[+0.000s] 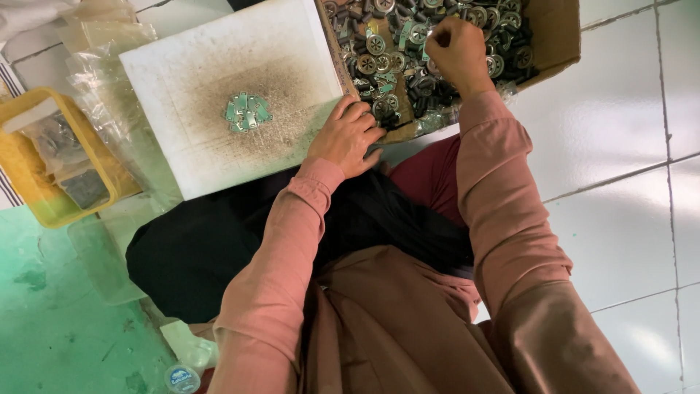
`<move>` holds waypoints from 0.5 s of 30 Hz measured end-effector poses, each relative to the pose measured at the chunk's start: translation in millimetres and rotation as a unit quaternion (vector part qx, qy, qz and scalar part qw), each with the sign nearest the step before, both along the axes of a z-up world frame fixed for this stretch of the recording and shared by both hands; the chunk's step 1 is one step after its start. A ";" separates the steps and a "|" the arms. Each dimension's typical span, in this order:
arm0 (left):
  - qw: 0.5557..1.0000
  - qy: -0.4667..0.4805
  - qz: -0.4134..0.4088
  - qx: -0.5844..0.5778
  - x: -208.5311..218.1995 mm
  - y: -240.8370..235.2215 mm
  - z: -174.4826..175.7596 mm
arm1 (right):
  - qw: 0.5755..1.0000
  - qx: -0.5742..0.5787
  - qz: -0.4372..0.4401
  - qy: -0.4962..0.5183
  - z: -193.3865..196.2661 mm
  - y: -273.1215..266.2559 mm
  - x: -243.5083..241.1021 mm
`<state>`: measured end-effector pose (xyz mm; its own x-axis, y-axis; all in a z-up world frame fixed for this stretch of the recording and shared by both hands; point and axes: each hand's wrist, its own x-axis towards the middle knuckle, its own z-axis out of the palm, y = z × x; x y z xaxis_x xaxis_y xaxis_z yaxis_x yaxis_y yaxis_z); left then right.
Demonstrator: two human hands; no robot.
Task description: The person sits on the floor and sorts small metal parts from a cardboard box onto a white board. They then gather the sorted parts and place them into a small plastic bag.
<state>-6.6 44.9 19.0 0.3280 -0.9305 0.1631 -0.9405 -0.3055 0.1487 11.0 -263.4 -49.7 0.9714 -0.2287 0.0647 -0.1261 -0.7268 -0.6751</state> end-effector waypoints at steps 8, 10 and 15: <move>1.000 0.007 -0.004 -0.005 0.8 -0.3 2.8 | 0.915 0.374 -0.088 0.123 38.4 21.4 5.2; 1.000 0.005 -0.003 0.004 0.0 0.4 3.0 | 0.891 0.419 -0.105 0.144 45.9 27.2 6.3; 1.000 0.008 -0.002 0.003 0.4 -0.1 3.7 | 0.902 0.398 -0.062 0.157 44.8 32.1 9.1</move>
<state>-6.2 44.7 22.7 0.3264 -0.9328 0.1530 -0.9393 -0.3020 0.1625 20.1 -231.3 -4.9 0.8772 -0.1894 -0.4412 -0.4486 0.0043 -0.8937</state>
